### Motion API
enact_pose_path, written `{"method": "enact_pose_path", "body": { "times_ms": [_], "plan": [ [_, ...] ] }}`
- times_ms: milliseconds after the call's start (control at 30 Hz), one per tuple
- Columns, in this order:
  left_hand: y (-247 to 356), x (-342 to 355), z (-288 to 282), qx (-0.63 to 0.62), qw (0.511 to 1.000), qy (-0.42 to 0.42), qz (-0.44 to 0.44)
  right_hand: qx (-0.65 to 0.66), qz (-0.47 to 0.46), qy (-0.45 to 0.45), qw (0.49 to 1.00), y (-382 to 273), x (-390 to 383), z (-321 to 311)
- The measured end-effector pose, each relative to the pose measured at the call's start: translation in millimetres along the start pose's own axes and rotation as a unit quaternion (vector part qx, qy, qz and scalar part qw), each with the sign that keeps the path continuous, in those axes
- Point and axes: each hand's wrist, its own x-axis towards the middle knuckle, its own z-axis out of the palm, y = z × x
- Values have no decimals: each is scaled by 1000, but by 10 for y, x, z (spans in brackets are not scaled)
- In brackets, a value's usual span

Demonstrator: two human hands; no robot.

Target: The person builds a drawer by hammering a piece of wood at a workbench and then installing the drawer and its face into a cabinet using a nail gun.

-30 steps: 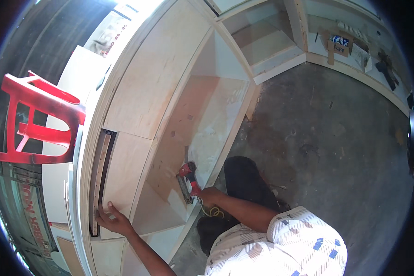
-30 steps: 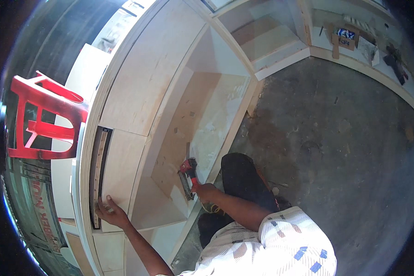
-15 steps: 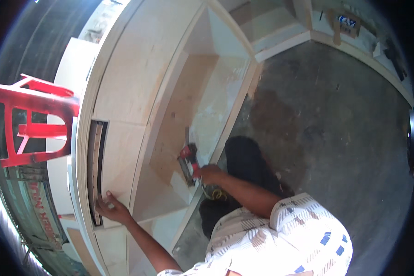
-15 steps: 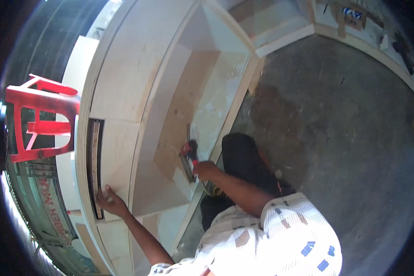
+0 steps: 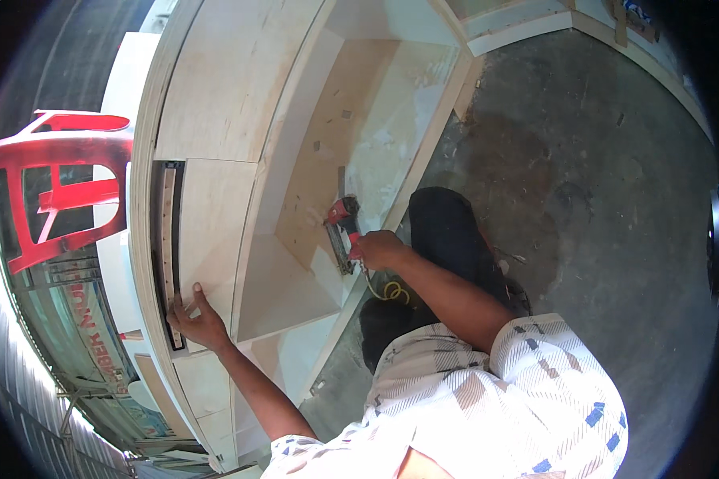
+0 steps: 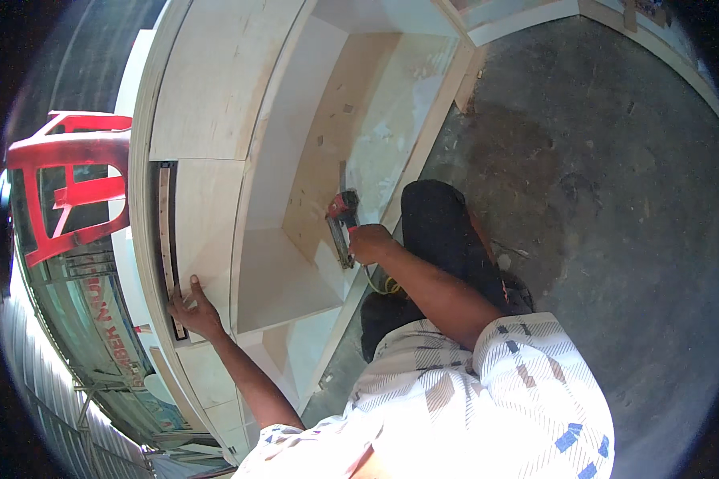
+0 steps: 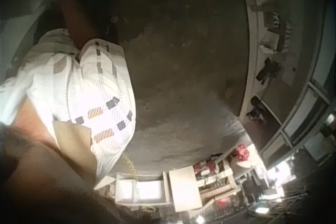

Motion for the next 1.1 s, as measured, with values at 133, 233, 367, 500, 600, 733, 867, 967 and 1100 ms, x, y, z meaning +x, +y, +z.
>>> {"method": "enact_pose_path", "body": {
  "times_ms": [133,233,367,500,600,733,867,967,1100],
  "plan": [
    [1,65,-68,-73,997,-4,-29,10,19,0,1000,-66,-88,-176],
    [-124,-33,-151,-181,977,-32,-108,58,16,8,998,-92,-167,-250],
    [142,-87,-624,-220,972,-5,-82,330,-87,-8,940,-103,-299,-327],
    [698,-65,-1305,-313,943,-19,-107,493,-148,-36,857,-1023,-882,-1123],
    [1276,-103,-1252,-446,883,-133,-54,620,-187,24,762,-1048,-1107,-1309],
    [2244,-385,-749,-493,830,-261,-34,705,-198,199,652,-420,-1381,-1298],
    [2474,-202,-206,-545,806,-205,-110,744,-49,388,542,356,-1889,-1703],
    [2338,141,108,-507,848,-83,-133,714,-13,505,484,751,-2531,-2229],
    [2631,465,297,-541,812,-30,-217,585,68,644,488,2334,-3688,-2140]
  ]
}}
